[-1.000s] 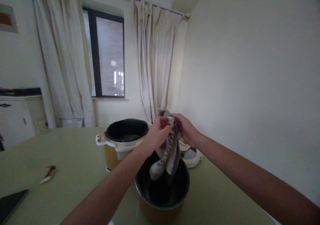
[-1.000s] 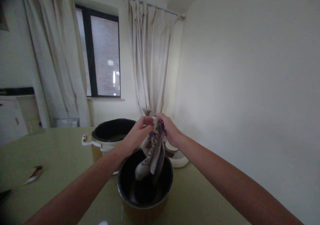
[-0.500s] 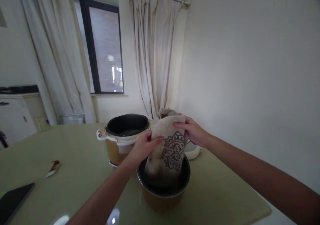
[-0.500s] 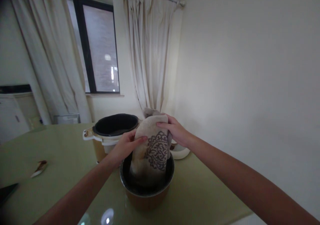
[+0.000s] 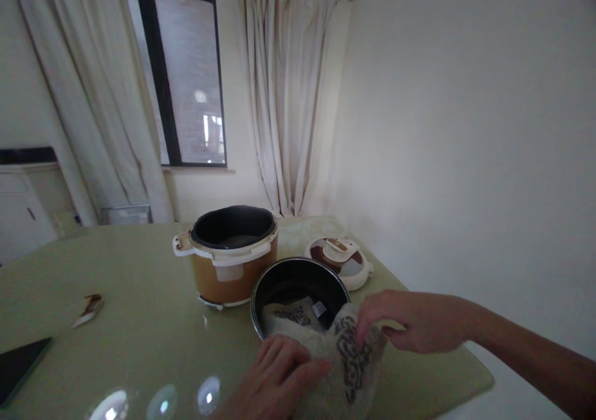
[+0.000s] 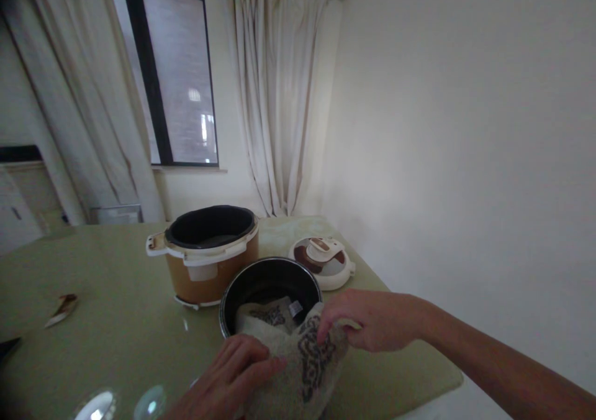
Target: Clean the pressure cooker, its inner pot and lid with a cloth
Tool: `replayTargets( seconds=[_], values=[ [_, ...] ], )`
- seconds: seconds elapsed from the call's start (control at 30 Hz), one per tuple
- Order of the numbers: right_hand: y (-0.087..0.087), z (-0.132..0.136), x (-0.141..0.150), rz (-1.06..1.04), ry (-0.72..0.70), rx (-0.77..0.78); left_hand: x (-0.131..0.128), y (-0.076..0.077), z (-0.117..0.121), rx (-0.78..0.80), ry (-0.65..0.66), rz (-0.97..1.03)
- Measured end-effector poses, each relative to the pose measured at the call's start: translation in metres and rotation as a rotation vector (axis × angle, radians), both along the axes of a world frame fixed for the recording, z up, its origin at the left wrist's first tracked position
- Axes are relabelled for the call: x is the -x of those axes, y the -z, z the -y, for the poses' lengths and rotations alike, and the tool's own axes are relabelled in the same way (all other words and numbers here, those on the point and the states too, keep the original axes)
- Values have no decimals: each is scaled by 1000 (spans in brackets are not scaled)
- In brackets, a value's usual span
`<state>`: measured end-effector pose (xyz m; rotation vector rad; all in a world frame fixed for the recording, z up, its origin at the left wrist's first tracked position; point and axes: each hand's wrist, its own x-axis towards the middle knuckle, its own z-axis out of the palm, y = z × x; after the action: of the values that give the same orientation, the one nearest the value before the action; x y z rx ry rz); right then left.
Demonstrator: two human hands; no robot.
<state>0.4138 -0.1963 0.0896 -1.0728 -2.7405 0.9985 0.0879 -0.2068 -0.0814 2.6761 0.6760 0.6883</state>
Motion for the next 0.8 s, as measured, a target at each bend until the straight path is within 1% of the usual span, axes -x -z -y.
replayTargets(
  seconds=[0.03,0.07,0.1,0.13,0.2,0.23,0.3,0.37,0.4,0.43,0.5,0.63,0.7,0.73,0.8],
  values=[
    [3,2,5,-33,22,-70,8,-4,-1,29,-18,-4],
    [8,3,13,-60,33,-136,16,-10,-3,60,-63,-5],
    [17,3,24,-67,31,-195,23,-15,-7,76,-123,-10],
    [29,1,37,-44,20,-252,28,-20,-12,70,-190,-22],
    [58,-3,71,92,-16,-355,35,-26,-24,12,-298,-71],
    [73,-6,90,188,-36,-382,37,-27,-30,-25,-328,-101],
    [99,-11,125,341,16,-370,39,-24,-42,-85,-356,-147],
    [115,-14,149,418,93,-379,40,-19,-49,-111,-362,-170],
    [119,-15,154,437,121,-401,41,-18,-50,-114,-361,-172],
    [121,-16,153,451,128,-430,42,-17,-51,-109,-356,-170],
    [120,-19,136,472,81,-477,44,-16,-51,-86,-347,-154],
    [106,-39,71,432,-165,-514,47,-13,-60,-32,-306,-104],
    [97,-49,46,407,-238,-536,48,-11,-69,-20,-269,-78],
    [93,-51,40,413,-250,-542,48,-11,-73,-14,-249,-74],
    [90,-50,42,467,-234,-537,49,-14,-79,2,-215,-86]
  ],
)
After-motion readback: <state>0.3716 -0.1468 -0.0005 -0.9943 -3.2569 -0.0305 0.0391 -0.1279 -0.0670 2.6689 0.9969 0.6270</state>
